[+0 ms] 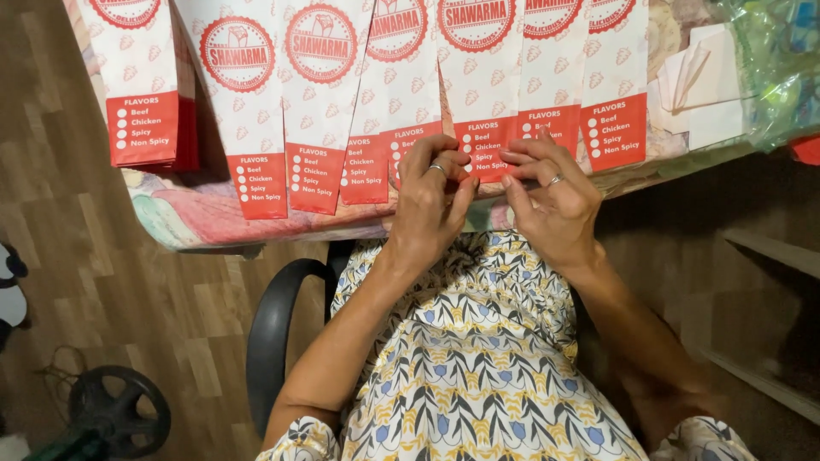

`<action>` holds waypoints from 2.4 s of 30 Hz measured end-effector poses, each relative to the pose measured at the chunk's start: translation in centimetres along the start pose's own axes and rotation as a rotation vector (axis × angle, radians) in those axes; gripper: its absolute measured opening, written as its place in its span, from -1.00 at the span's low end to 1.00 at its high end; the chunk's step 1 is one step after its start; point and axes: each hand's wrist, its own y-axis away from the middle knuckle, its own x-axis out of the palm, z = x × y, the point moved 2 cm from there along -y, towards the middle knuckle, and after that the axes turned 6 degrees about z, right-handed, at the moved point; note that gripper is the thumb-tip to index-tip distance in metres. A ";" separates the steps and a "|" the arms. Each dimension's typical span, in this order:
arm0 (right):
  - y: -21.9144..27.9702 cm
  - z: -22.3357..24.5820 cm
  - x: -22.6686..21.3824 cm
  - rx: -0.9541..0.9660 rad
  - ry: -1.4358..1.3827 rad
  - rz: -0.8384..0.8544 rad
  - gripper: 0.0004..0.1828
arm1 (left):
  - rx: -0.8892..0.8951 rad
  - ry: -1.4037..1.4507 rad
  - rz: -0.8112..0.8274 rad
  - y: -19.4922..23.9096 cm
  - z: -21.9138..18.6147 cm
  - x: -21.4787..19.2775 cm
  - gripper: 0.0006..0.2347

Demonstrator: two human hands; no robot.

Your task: Applying glue to the edges of paper shawarma bags and folding them to complete the assembly.

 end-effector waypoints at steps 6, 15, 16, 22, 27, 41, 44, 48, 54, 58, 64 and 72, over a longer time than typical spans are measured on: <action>-1.2 0.7 0.7 0.036 0.008 -0.015 -0.89 | -0.085 0.053 0.035 -0.8 -0.7 -0.4 -0.87; 0.3 -0.1 1.5 -0.008 0.083 -0.074 -0.96 | -0.275 0.177 0.070 -1.6 -2.6 -1.1 -0.85; 0.3 -0.1 1.5 -0.017 0.100 -0.081 -0.94 | -0.216 0.099 0.024 -1.5 -2.3 -0.6 -0.90; 0.9 -0.6 1.5 0.007 0.093 -0.064 -0.95 | -0.140 -0.027 0.024 -1.1 -1.9 -0.1 -0.77; 0.9 -0.7 1.4 0.042 0.076 -0.040 -0.95 | -0.179 0.104 0.089 -1.4 -2.3 -1.6 -0.82; 0.9 -0.8 2.0 -0.005 0.111 -0.071 -0.96 | -0.144 0.031 -0.009 -1.6 -2.2 -0.6 -0.80; 1.0 -0.7 1.9 -0.011 0.135 -0.063 -0.94 | -0.073 -0.096 -0.045 -1.1 -1.6 0.9 -0.69; 0.4 0.5 1.7 0.017 0.090 -0.057 -0.96 | -0.096 0.043 -0.033 -0.6 -0.9 0.6 -0.80; 1.0 -0.6 3.0 0.046 0.110 -0.052 -0.66 | -0.063 0.019 -0.081 0.1 -1.3 1.4 -0.89; 0.8 -0.6 2.4 0.008 0.096 -0.052 -0.84 | -0.050 0.016 -0.094 0.3 -1.9 1.0 -0.91; 0.6 0.7 2.4 -0.033 0.068 -0.103 -0.88 | 0.056 0.136 -0.135 2.8 -1.2 -0.5 -0.83; -0.5 2.8 6.1 -0.193 0.082 0.199 -0.71 | 0.112 -0.067 -0.111 3.6 1.0 -7.0 -0.83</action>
